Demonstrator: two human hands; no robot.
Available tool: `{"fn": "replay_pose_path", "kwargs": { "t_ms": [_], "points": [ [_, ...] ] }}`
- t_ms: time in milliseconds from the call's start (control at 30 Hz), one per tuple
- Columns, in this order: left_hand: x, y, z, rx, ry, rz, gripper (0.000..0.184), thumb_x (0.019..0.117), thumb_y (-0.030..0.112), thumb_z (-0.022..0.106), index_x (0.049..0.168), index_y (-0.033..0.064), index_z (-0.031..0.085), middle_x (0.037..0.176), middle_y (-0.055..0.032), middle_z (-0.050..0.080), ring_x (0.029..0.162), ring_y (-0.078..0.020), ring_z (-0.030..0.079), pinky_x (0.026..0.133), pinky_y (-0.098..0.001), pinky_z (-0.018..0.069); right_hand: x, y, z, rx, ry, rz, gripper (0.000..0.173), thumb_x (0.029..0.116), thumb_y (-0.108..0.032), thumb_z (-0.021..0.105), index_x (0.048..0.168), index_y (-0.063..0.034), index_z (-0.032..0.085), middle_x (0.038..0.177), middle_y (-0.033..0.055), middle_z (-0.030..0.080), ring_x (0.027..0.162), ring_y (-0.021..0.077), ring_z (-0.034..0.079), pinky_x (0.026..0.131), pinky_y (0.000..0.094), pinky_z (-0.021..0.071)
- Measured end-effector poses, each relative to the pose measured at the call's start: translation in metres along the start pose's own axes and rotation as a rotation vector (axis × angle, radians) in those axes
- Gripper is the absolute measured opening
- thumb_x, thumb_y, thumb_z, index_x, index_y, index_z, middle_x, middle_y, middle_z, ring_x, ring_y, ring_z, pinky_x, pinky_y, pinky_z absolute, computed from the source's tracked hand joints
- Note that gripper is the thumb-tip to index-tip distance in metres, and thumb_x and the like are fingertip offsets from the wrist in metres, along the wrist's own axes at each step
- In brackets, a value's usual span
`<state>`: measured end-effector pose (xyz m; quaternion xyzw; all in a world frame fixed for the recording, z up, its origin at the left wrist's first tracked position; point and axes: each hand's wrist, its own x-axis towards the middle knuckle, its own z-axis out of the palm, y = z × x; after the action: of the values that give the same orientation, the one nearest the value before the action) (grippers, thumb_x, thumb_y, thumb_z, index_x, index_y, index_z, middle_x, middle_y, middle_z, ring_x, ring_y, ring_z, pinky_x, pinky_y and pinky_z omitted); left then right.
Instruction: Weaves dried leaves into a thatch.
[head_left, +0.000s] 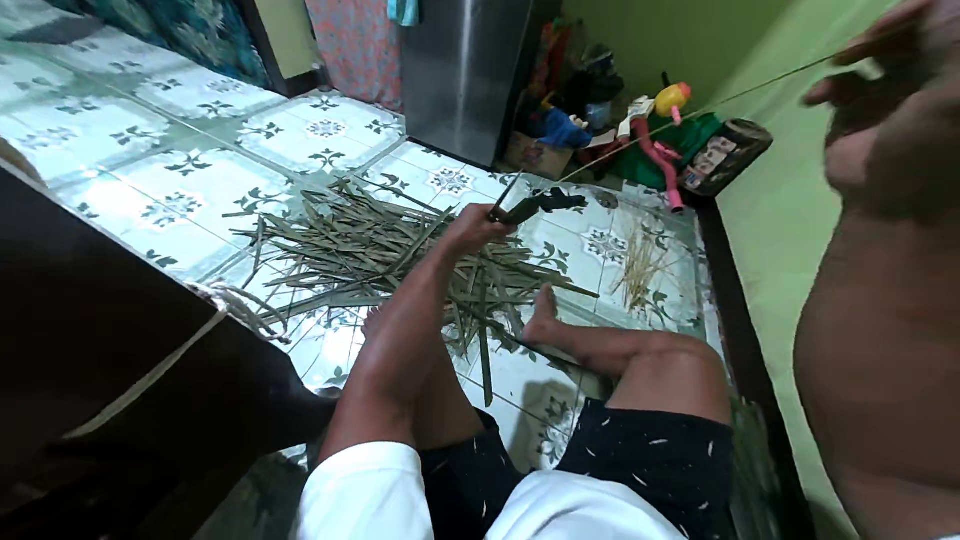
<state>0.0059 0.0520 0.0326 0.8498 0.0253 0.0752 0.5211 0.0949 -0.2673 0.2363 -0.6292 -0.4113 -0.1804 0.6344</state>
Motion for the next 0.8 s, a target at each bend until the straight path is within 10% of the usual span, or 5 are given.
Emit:
{"fn": "replay_pose_path", "kwargs": {
  "t_ms": [300, 800],
  "points": [
    [0.002, 0.016, 0.018, 0.184, -0.029, 0.076, 0.024, 0.095, 0.024, 0.072, 0.105, 0.0014, 0.071, 0.091, -0.0113, 0.069, 0.082, -0.0207, 0.065, 0.079, -0.0432, 0.0532, -0.089, 0.051, 0.029, -0.081, -0.506, 0.232, 0.023, 0.1057, -0.017, 0.046, 0.115, -0.0083, 0.066, 0.103, -0.0049, 0.07, 0.081, 0.0056, 0.069, 0.071, 0.0264, 0.0612],
    [-0.003, 0.0, 0.02, 0.497, 0.018, 0.091, 0.028, 0.1025, 0.027, 0.06, 0.118, 0.0068, 0.071, 0.11, -0.0168, 0.072, 0.107, -0.035, 0.068, 0.096, -0.0586, 0.0506, -0.161, 0.07, 0.012, 0.052, -0.448, 0.384, 0.031, 0.1086, -0.019, 0.043, 0.129, -0.0048, 0.063, 0.121, 0.0024, 0.07, 0.09, 0.0108, 0.072, 0.073, 0.0265, 0.062]
  ]
}}
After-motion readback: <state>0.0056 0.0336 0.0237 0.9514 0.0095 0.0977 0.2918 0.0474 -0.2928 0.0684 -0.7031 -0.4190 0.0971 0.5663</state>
